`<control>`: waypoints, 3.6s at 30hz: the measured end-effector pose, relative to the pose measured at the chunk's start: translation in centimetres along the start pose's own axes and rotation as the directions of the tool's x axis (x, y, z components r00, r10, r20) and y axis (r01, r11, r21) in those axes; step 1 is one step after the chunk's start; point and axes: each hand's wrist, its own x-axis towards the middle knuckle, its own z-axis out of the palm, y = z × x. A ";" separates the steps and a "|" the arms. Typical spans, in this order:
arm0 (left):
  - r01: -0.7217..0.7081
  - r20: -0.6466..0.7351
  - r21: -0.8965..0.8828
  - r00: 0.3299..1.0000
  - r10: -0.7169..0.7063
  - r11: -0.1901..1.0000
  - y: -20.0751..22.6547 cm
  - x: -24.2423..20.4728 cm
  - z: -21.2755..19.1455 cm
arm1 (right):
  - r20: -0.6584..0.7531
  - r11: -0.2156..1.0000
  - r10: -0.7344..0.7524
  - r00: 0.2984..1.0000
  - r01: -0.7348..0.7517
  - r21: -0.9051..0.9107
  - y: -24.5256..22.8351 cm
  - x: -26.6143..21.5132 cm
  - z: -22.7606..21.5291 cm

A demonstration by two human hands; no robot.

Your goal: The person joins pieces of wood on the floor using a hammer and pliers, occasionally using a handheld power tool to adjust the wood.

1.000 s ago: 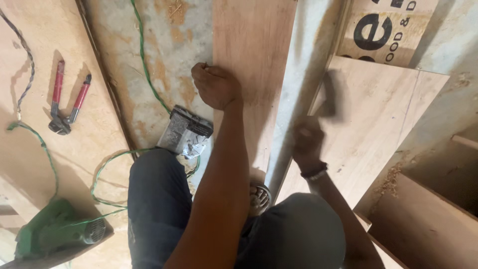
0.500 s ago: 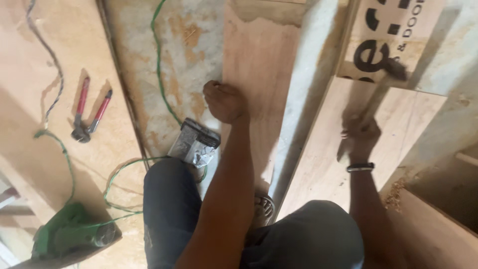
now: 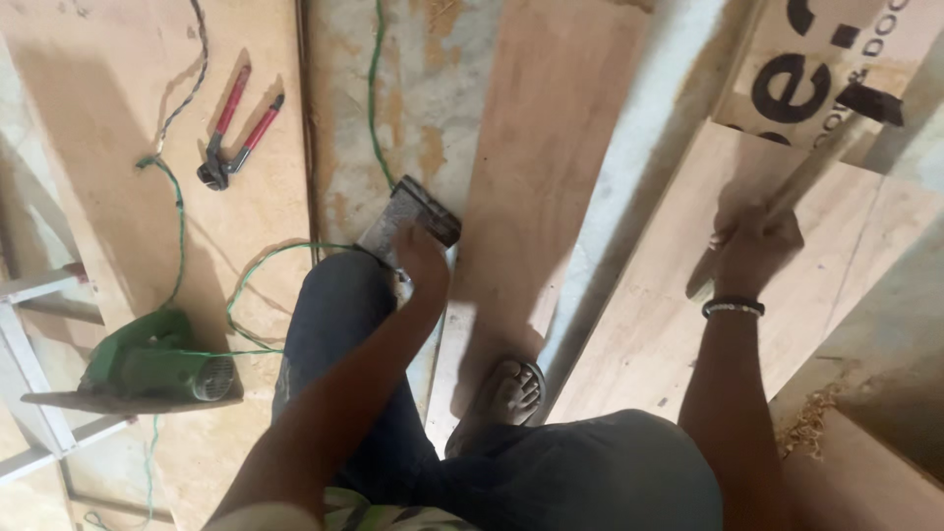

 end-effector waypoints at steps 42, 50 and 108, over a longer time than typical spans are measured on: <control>-0.811 0.809 0.585 0.582 0.084 -0.013 17.1 -12.1 20.9 | -0.023 0.994 0.114 0.993 -0.114 0.004 -0.6 -0.1 -0.3; -0.936 0.929 0.352 0.350 -0.124 0.000 26.8 -23.5 27.9 | -0.041 0.993 0.093 0.995 -0.095 -0.063 -0.3 0.1 -0.6; -0.990 0.925 0.064 0.013 0.379 -0.123 9.0 6.9 54.7 | 0.171 0.364 0.855 0.490 -0.331 -0.871 -7.3 -12.0 -12.1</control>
